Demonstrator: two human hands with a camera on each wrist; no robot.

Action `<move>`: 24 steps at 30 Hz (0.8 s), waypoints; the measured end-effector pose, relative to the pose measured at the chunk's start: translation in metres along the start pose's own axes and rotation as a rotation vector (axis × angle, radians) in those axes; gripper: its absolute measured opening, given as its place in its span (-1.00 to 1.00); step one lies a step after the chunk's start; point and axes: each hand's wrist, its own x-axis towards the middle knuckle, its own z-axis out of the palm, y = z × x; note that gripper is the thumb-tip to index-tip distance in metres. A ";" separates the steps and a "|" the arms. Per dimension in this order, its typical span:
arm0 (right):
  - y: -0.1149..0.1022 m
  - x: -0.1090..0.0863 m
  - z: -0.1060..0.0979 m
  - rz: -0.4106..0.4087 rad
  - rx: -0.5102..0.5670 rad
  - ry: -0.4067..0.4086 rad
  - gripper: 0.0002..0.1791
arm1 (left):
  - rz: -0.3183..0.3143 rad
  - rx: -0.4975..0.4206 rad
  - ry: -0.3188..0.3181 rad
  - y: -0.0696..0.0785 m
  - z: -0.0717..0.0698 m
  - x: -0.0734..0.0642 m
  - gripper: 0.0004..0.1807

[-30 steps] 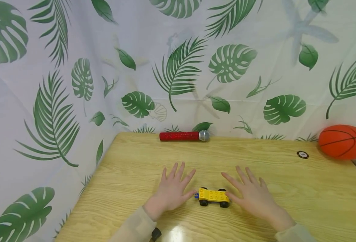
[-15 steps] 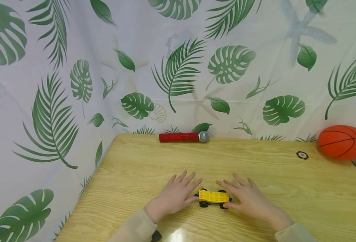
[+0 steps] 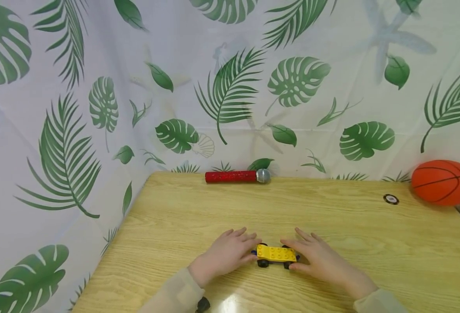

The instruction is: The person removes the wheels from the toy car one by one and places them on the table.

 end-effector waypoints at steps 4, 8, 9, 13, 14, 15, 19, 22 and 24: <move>0.000 0.001 0.000 -0.001 -0.002 0.007 -0.37 | 0.006 0.039 0.017 0.001 -0.002 0.002 -0.47; 0.000 0.003 0.000 -0.004 0.005 0.010 -0.40 | 0.013 0.053 0.033 0.002 -0.003 0.003 -0.50; 0.000 0.003 0.000 -0.005 0.011 0.010 -0.41 | 0.014 0.053 0.036 0.002 -0.003 0.003 -0.51; -0.002 0.004 -0.001 -0.010 0.032 -0.001 -0.44 | 0.009 0.048 0.046 0.003 -0.003 0.003 -0.53; -0.002 0.004 -0.001 -0.010 0.041 -0.002 -0.45 | 0.005 0.049 0.047 0.003 -0.003 0.003 -0.54; -0.002 0.004 -0.002 -0.009 0.049 -0.003 -0.45 | 0.001 0.048 0.048 0.003 -0.003 0.003 -0.54; -0.004 0.003 -0.003 -0.021 0.081 0.014 -0.46 | -0.011 0.046 0.049 0.004 -0.005 0.002 -0.56; -0.005 0.002 -0.003 -0.034 0.106 0.058 -0.46 | -0.013 0.011 0.081 0.003 -0.006 0.000 -0.57; -0.006 0.001 -0.003 -0.046 0.144 0.100 -0.47 | -0.017 -0.048 0.109 0.002 -0.007 0.000 -0.57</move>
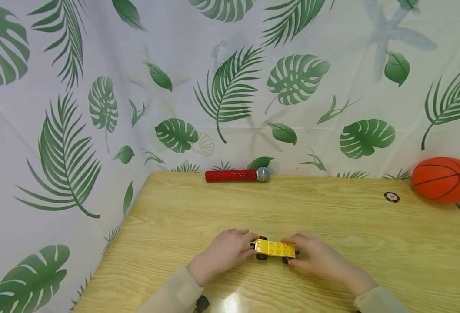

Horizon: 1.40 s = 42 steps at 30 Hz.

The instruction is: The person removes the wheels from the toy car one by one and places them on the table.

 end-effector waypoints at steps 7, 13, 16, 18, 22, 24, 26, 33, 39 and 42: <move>-0.001 0.001 -0.002 0.002 0.184 0.083 -0.48 | -0.097 -0.302 -0.020 -0.003 -0.005 0.000 -0.57; 0.000 0.002 -0.003 0.045 0.356 0.082 -0.50 | -0.175 -0.616 -0.022 -0.006 -0.008 -0.002 -0.63; 0.002 0.002 -0.004 0.096 0.451 0.076 -0.49 | -0.199 -0.777 0.003 -0.008 -0.007 -0.002 -0.64; 0.002 0.002 -0.005 0.132 0.520 0.076 -0.46 | -0.206 -0.857 0.027 -0.009 -0.008 -0.002 -0.64; 0.001 0.002 -0.008 0.176 0.638 0.085 -0.41 | -0.244 -1.037 0.043 -0.010 -0.010 -0.001 -0.63; -0.001 0.002 -0.010 0.189 0.684 0.086 -0.39 | -0.278 -1.147 0.035 -0.009 -0.012 0.000 -0.62; -0.001 0.002 -0.012 0.198 0.715 0.088 -0.37 | -0.310 -1.246 0.025 -0.008 -0.015 0.001 -0.60; -0.005 0.002 -0.016 0.214 0.795 0.096 -0.35 | -0.351 -1.483 0.030 -0.005 -0.020 -0.001 -0.55; -0.008 0.003 -0.017 0.242 0.879 0.089 -0.35 | -0.355 -1.583 0.058 -0.006 -0.021 0.000 -0.51; -0.010 0.003 -0.019 0.249 0.920 0.088 -0.38 | -0.350 -1.615 0.074 -0.005 -0.023 0.000 -0.51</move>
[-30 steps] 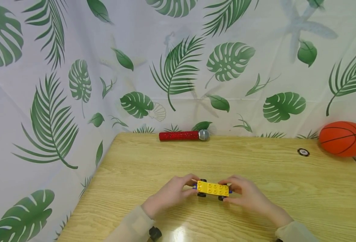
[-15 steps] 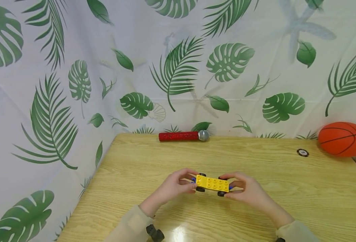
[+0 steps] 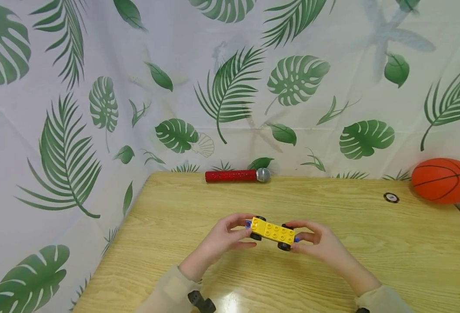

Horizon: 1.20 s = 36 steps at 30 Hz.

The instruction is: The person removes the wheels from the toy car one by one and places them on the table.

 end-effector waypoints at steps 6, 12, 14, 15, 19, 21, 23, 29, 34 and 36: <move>-0.008 0.000 0.005 0.011 0.038 0.026 -0.34 | 0.016 -0.047 0.026 0.004 0.002 -0.002 -0.53; -0.011 0.005 0.007 -0.030 0.066 0.050 -0.37 | 0.073 -0.069 0.026 0.010 0.003 0.002 -0.51; -0.011 0.006 0.007 -0.040 0.081 0.057 -0.41 | 0.089 -0.073 0.020 0.013 0.004 0.003 -0.50; -0.012 0.006 0.007 -0.045 0.087 0.058 -0.43 | 0.094 -0.075 0.016 0.015 0.005 0.004 -0.50; -0.016 0.007 0.006 -0.048 0.089 0.072 -0.47 | 0.101 -0.072 0.012 0.020 0.007 0.005 -0.49; -0.018 0.008 0.006 -0.048 0.082 0.078 -0.47 | 0.104 -0.070 0.011 0.021 0.007 0.005 -0.49; -0.018 0.008 0.005 -0.044 0.078 0.082 -0.46 | 0.108 -0.076 0.006 0.022 0.008 0.005 -0.49; -0.020 0.010 0.006 -0.054 0.073 0.091 -0.48 | 0.116 -0.116 -0.020 0.021 0.011 0.006 -0.48; -0.023 0.010 0.009 -0.060 0.068 0.110 -0.51 | 0.100 -0.142 -0.017 0.019 0.015 0.007 -0.44; -0.024 0.010 0.011 -0.066 0.074 0.115 -0.52 | 0.105 -0.144 -0.011 0.018 0.017 0.008 -0.40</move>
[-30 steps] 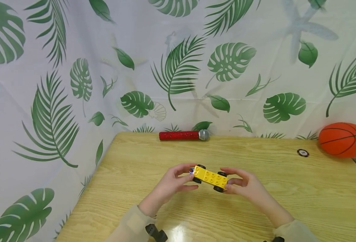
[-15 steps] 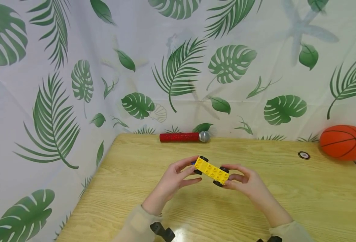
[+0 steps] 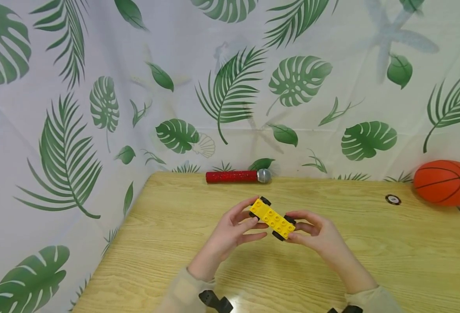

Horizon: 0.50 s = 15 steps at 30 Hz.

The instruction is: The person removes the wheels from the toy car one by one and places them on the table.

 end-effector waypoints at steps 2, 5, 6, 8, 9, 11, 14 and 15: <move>-0.001 0.000 0.001 -0.006 0.012 0.002 -0.54 | 0.010 -0.004 0.005 0.000 0.001 0.001 -0.37; -0.002 0.000 0.003 -0.020 0.032 -0.003 -0.56 | 0.017 -0.017 0.015 -0.001 0.003 0.001 -0.36; -0.003 0.000 0.004 -0.024 0.036 -0.005 -0.57 | 0.016 -0.020 0.020 -0.001 0.003 0.002 -0.36; -0.003 -0.001 0.005 -0.025 0.042 -0.002 -0.58 | 0.016 -0.028 0.032 -0.001 0.004 0.002 -0.36; -0.004 -0.001 0.005 -0.025 0.045 0.000 -0.58 | 0.017 -0.030 0.037 -0.001 0.005 0.002 -0.36; -0.004 -0.001 0.006 -0.027 0.046 0.006 -0.58 | 0.019 -0.037 0.044 -0.001 0.006 0.003 -0.35; -0.004 -0.001 0.008 -0.041 0.045 0.017 -0.57 | 0.025 -0.041 0.049 0.000 0.007 0.003 -0.35; -0.004 -0.001 0.008 -0.047 0.045 0.020 -0.57 | 0.028 -0.039 0.050 0.000 0.008 0.003 -0.35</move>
